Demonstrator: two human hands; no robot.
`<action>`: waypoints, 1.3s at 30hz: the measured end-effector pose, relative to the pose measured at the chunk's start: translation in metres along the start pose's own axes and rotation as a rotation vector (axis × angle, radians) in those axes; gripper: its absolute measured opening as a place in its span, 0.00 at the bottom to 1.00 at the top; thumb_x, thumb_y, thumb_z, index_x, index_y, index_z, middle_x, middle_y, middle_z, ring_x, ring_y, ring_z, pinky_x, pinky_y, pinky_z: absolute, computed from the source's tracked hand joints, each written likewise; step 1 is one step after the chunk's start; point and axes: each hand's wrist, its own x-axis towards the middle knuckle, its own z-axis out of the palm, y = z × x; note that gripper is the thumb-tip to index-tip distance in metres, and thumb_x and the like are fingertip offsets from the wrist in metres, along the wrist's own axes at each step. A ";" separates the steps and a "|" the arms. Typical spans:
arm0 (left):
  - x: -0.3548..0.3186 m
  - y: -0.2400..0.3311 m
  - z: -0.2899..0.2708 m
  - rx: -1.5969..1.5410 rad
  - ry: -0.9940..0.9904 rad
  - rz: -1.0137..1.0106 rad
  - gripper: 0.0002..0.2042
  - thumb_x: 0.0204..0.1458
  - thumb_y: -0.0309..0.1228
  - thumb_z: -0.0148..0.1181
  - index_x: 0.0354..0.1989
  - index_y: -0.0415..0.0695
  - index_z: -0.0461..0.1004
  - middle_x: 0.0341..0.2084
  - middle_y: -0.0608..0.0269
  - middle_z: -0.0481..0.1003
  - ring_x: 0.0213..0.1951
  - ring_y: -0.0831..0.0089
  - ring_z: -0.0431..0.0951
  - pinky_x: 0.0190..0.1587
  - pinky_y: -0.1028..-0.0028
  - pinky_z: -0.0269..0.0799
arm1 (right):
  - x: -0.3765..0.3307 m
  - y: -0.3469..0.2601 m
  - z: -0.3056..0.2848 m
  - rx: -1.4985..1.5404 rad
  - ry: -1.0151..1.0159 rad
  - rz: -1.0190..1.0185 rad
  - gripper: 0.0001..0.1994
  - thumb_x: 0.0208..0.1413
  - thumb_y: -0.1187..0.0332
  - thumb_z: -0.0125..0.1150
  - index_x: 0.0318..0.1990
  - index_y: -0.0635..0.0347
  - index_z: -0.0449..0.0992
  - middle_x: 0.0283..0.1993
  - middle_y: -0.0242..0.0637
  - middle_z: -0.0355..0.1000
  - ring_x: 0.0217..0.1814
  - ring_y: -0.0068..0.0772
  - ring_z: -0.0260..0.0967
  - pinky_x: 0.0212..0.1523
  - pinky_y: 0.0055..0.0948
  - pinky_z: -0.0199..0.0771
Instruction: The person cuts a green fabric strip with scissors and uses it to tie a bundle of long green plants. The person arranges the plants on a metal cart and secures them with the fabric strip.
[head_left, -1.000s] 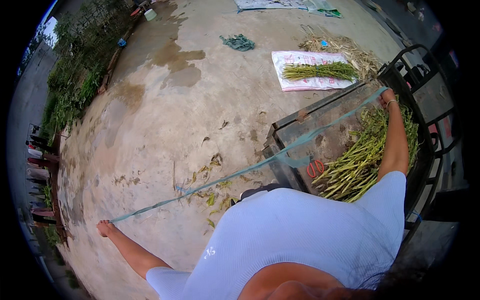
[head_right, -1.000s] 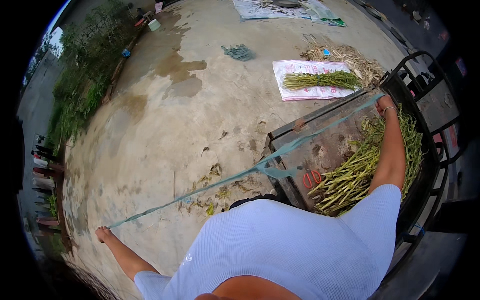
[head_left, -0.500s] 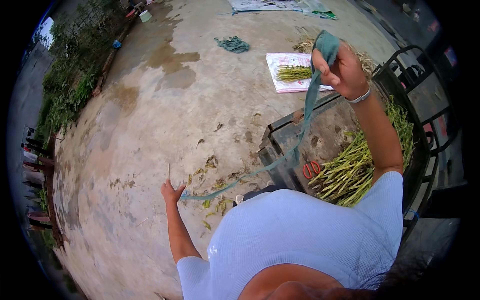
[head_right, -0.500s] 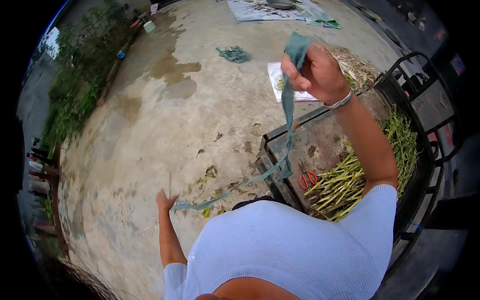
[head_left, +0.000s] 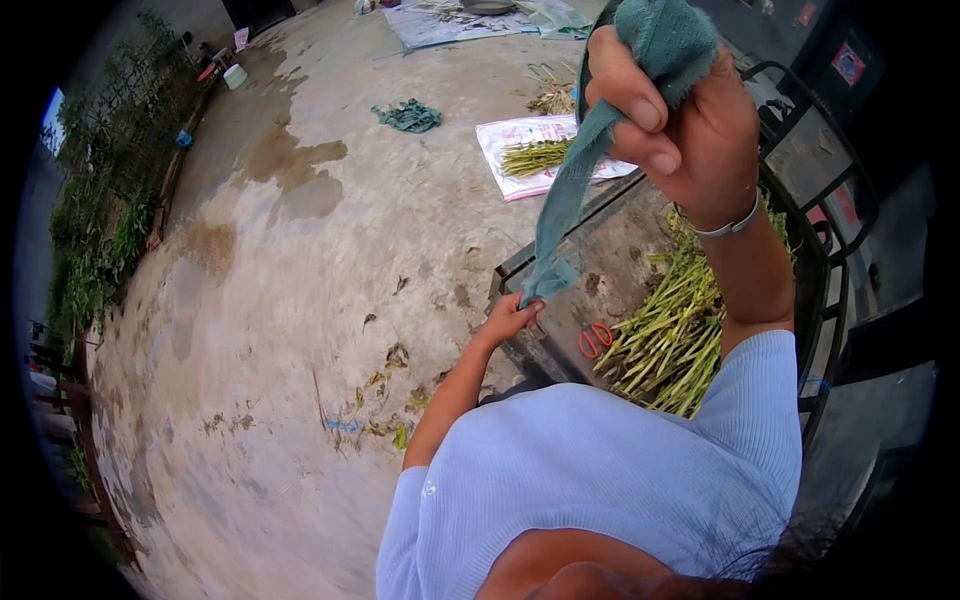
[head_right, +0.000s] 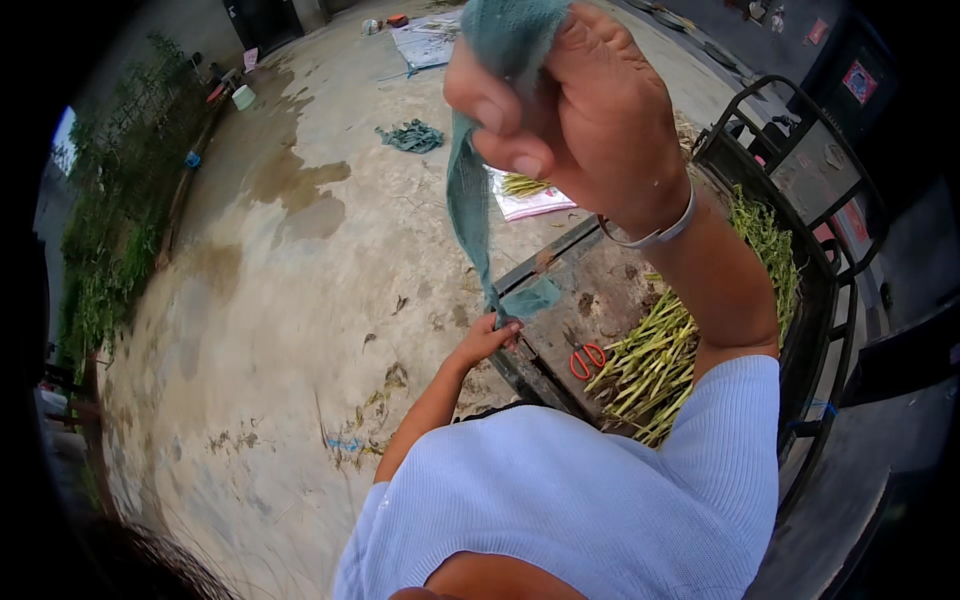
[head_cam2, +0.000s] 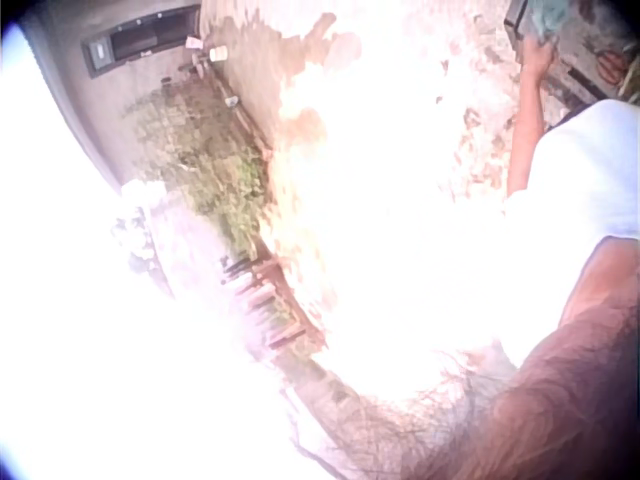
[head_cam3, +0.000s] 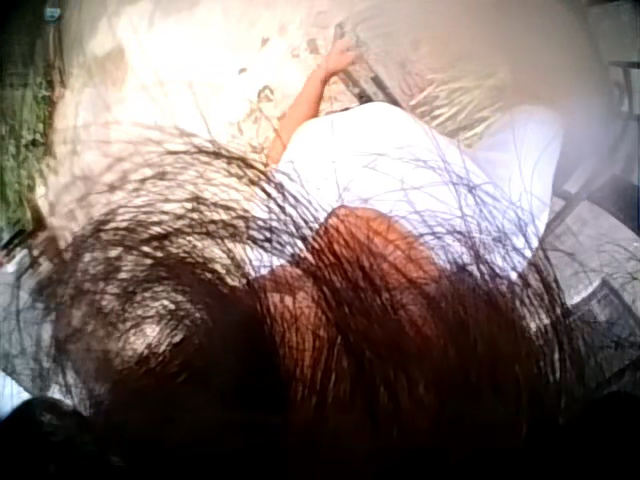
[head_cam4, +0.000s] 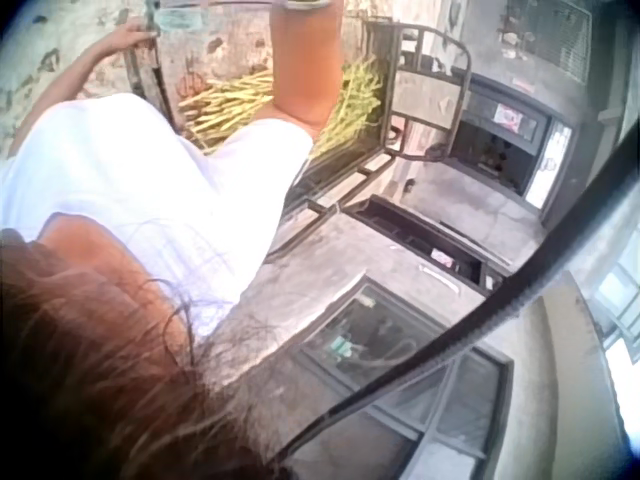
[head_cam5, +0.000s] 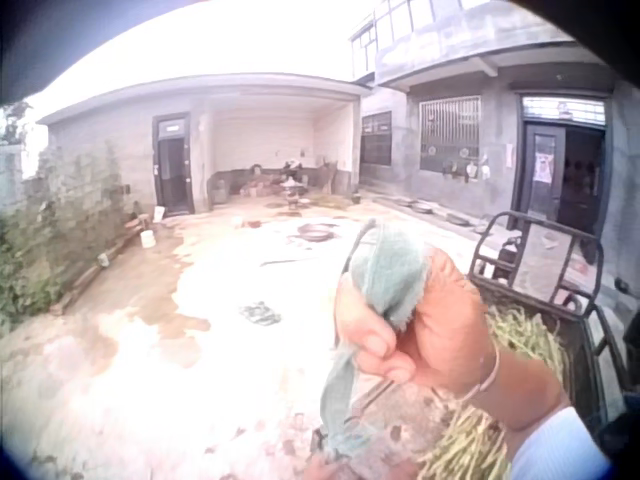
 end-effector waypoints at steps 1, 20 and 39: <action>-0.013 0.016 0.001 -0.028 0.003 -0.065 0.10 0.45 0.33 0.62 0.30 0.41 0.71 0.19 0.71 0.71 0.22 0.81 0.68 0.25 0.79 0.63 | -0.004 -0.007 -0.027 -0.069 0.043 -0.062 0.17 0.63 0.56 0.32 0.31 0.58 0.61 0.23 0.29 0.57 0.12 0.13 0.46 0.16 0.12 0.53; -0.525 -0.090 -0.288 -0.841 2.278 -0.412 0.09 0.48 0.32 0.54 0.18 0.46 0.66 0.22 0.65 0.72 0.24 0.72 0.72 0.25 0.73 0.68 | -0.357 -0.128 -0.469 -0.437 1.988 -0.136 0.03 0.52 0.76 0.42 0.27 0.62 0.61 0.19 0.37 0.59 0.14 0.27 0.53 0.13 0.24 0.48; -0.274 -0.101 -0.265 -1.168 1.093 -0.336 0.08 0.55 0.40 0.48 0.29 0.53 0.69 0.27 0.73 0.73 0.29 0.79 0.71 0.38 0.64 0.64 | -0.233 0.128 -0.156 -0.762 0.315 1.298 0.12 0.52 0.67 0.50 0.21 0.64 0.72 0.14 0.33 0.69 0.13 0.16 0.64 0.15 0.17 0.63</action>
